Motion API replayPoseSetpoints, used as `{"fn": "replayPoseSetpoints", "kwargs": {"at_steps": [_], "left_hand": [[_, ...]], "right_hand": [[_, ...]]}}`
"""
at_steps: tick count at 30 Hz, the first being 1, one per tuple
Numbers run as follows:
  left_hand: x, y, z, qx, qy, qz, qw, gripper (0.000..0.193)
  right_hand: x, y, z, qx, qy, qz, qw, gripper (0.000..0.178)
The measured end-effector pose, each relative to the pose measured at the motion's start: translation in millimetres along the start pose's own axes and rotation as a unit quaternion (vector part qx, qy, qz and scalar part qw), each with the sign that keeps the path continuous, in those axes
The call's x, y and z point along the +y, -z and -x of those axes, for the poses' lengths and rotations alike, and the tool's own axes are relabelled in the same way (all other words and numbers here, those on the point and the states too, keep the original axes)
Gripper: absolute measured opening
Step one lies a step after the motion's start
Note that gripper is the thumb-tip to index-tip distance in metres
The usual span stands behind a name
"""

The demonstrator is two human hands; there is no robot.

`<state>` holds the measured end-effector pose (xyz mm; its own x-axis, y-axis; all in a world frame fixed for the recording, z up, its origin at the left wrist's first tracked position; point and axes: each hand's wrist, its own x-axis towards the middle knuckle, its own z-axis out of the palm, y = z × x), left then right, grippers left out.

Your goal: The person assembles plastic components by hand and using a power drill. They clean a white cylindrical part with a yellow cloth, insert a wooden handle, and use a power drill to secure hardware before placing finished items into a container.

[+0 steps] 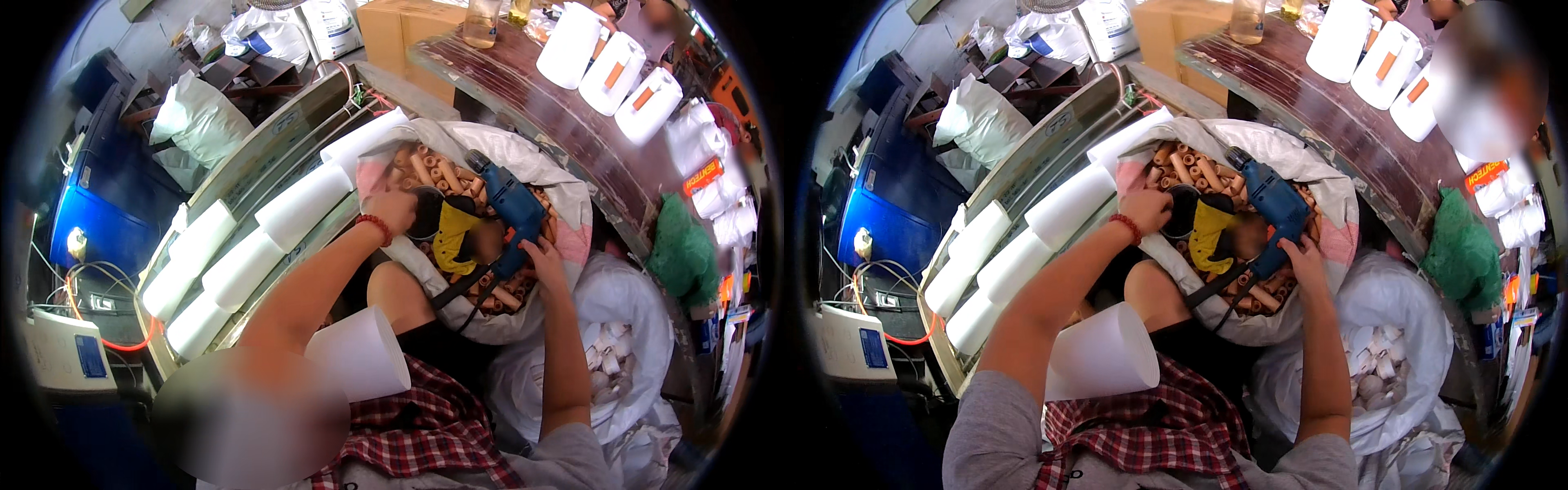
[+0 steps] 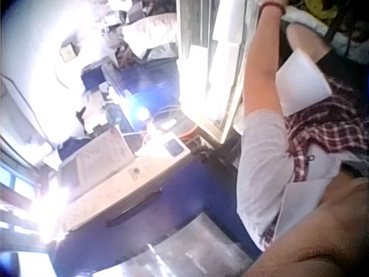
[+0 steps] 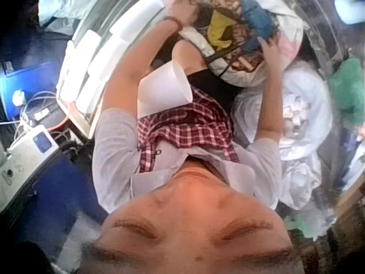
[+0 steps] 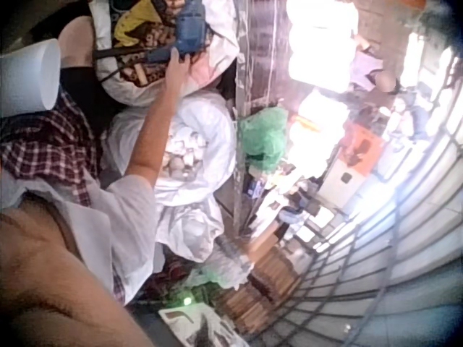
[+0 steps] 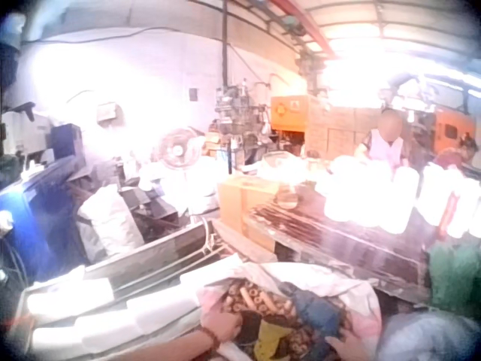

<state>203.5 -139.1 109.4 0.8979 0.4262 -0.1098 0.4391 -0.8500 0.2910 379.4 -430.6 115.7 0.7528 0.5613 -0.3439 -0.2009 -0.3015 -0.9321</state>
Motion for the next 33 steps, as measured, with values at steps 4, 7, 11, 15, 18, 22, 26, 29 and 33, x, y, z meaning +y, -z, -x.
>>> {"fn": "replayPoseSetpoints", "kwargs": {"at_steps": [4, 7, 11, 15, 18, 22, 26, 29, 33], "left_hand": [[-6, -9, 9, -0.046, -0.127, 0.001, 0.991, 0.017], [1, 0, 5, -0.061, -0.137, -0.004, 0.989, 0.018], [-1, -6, -6, -0.093, -0.165, -0.068, 0.98, 0.011], [16, -6, -4, -0.111, -0.218, -0.183, 0.952, 0.008], [21, -3, -8, -0.157, -0.203, -0.186, 0.948, 0.011], [8, -5, -5, -0.128, -0.169, -0.141, 0.967, 0.017], [-5, -10, -18, -0.169, -0.144, -0.075, 0.972, 0.019], [-7, -6, -23, -0.213, -0.148, -0.038, 0.965, 0.021], [-9, -5, -12, -0.187, -0.144, -0.017, 0.972, 0.022]], "right_hand": [[4, -6, -12, 0.01, -0.055, -0.044, 0.997, 0.05], [11, -14, -16, -0.005, -0.065, -0.162, 0.985, 0.047], [12, -28, -22, -0.045, -0.086, -0.354, 0.93, 0.041], [10, -47, -35, -0.056, -0.076, -0.435, 0.895, 0.041], [22, -44, -52, -0.071, -0.052, -0.427, 0.9, 0.044], [11, -40, -44, -0.098, -0.066, -0.449, 0.886, 0.041], [-8, -26, -13, -0.07, -0.071, -0.42, 0.902, 0.038], [-7, -1, 9, -0.069, -0.035, -0.364, 0.928, 0.037], [-24, -1, 61, -0.027, -0.03, -0.333, 0.942, 0.038]]}}
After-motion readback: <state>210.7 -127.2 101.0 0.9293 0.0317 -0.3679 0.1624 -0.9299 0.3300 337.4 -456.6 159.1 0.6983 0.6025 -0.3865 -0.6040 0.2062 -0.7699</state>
